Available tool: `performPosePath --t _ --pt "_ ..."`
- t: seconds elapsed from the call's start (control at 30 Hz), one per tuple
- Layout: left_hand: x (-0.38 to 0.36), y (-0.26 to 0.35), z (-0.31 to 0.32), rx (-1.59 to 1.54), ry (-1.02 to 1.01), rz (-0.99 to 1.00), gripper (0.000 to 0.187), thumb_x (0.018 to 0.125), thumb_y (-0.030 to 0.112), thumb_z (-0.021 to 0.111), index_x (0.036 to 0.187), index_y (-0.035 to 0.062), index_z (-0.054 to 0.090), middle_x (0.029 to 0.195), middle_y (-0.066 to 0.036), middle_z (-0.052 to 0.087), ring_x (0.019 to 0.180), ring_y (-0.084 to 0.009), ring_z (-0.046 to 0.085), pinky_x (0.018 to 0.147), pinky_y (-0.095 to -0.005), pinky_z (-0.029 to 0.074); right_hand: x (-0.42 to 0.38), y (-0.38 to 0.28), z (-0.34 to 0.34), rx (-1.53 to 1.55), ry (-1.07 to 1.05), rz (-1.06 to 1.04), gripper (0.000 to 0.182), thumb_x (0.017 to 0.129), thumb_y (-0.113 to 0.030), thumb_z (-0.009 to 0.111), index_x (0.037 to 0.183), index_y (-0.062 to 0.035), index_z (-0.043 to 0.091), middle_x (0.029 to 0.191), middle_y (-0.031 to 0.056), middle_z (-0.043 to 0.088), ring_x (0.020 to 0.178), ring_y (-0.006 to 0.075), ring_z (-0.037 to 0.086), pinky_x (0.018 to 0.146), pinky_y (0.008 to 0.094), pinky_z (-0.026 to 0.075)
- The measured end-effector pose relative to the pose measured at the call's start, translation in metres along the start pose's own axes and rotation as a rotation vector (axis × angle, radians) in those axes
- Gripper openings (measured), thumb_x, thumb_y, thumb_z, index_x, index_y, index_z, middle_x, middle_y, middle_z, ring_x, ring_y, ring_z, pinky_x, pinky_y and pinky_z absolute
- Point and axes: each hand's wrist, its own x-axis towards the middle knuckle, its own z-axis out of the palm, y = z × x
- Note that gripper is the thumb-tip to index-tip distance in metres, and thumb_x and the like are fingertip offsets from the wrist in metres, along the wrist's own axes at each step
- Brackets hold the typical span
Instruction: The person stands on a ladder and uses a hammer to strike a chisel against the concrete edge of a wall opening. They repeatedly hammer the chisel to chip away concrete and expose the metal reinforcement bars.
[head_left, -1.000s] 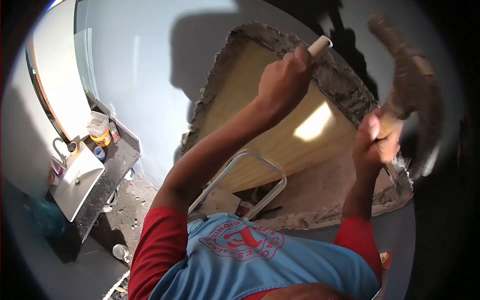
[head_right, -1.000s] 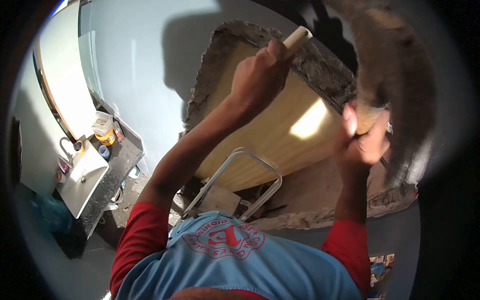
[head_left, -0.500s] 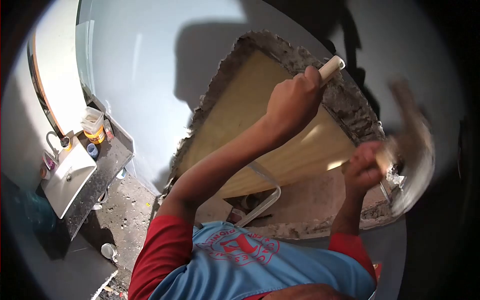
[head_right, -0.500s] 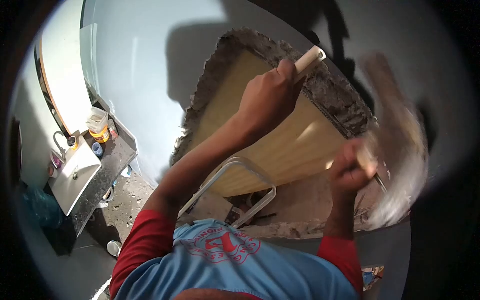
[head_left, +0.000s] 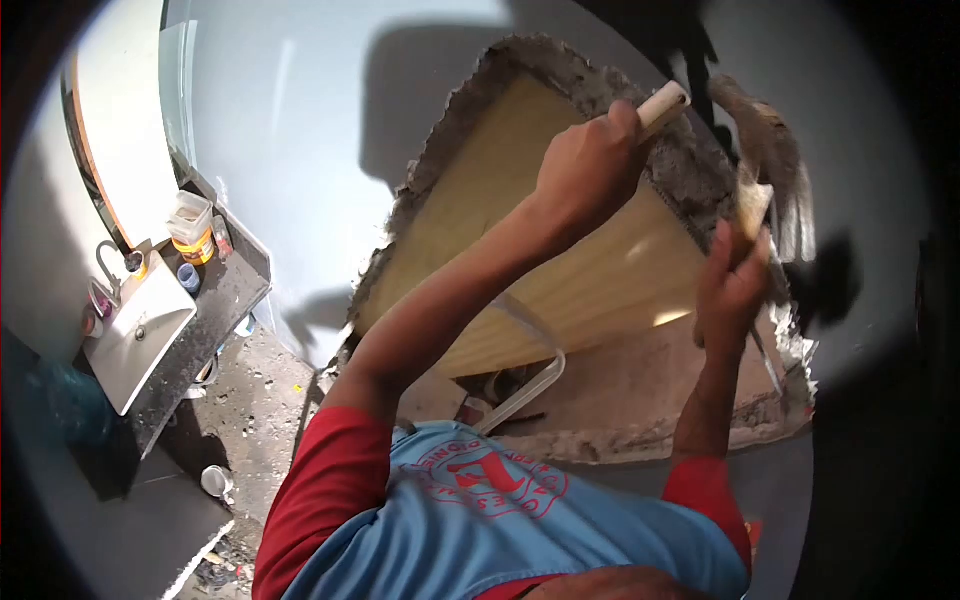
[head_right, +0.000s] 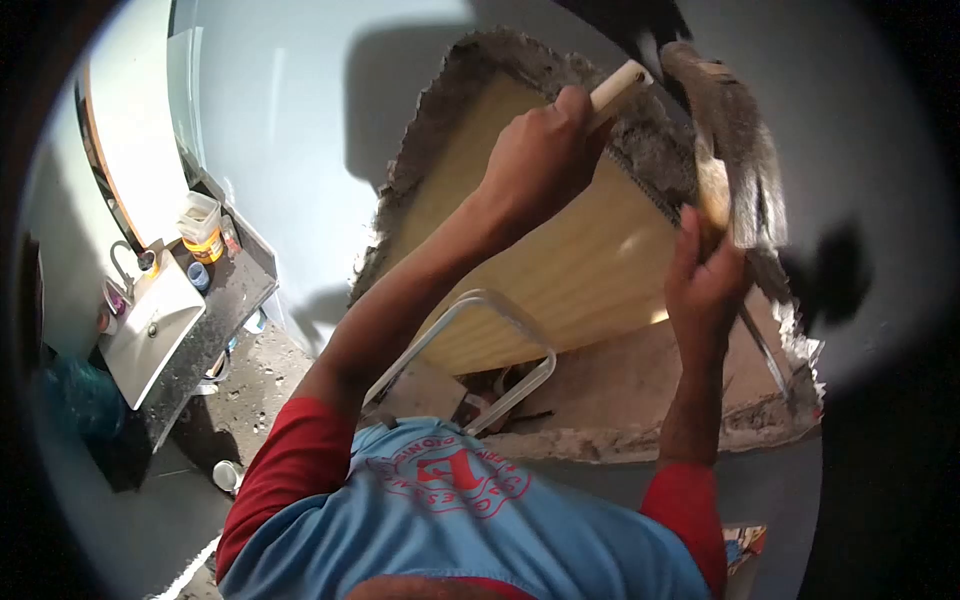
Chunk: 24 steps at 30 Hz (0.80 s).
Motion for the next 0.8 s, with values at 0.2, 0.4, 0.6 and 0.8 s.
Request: performPosePath --t 0.2,0.4,0.6,0.8 --pt "0.004 -0.003 -0.002 -0.012 -0.033 0.001 0.03 0.092 0.023 0.061 0.084 -0.0018 0.046 0.064 -0.025 0.06 0.059 -0.0452 0.061 0.051 -0.0521 0.048 0.004 -0.031 -0.029 0.463 0.274 -0.096 0.041 0.102 -0.032 0.042 0.075 -0.0033 0.051 0.06 0.0066 0.049 0.047 0.0133 0.046 0.044 0.0263 0.037" --pt "0.009 -0.008 -0.005 0.001 0.016 0.031 0.031 0.092 0.024 0.061 0.085 -0.0021 0.046 0.062 -0.025 0.059 0.058 -0.046 0.06 0.05 -0.0528 0.047 0.012 -0.02 -0.009 0.091 0.145 -0.094 0.03 0.098 -0.024 0.054 0.084 0.0021 0.059 0.072 0.0115 0.058 0.064 0.0208 0.059 0.061 0.0328 0.047" --pt "0.007 -0.005 -0.003 -0.012 -0.003 0.015 0.031 0.093 0.024 0.06 0.085 -0.0021 0.046 0.063 -0.026 0.06 0.059 -0.0463 0.061 0.051 -0.0534 0.047 -0.013 0.007 -0.014 0.208 0.078 -0.16 0.043 0.099 -0.037 0.048 0.084 0.0014 0.061 0.071 0.0141 0.062 0.061 0.0233 0.062 0.056 0.0352 0.049" --pt "0.005 -0.001 -0.006 0.026 -0.033 -0.005 0.03 0.091 0.024 0.062 0.089 -0.0018 0.046 0.066 -0.026 0.061 0.062 -0.0456 0.062 0.054 -0.0536 0.049 0.0 -0.02 -0.021 0.133 0.232 -0.107 0.03 0.1 -0.025 0.049 0.084 -0.0004 0.054 0.071 0.0106 0.058 0.055 0.0136 0.055 0.05 0.0278 0.046"
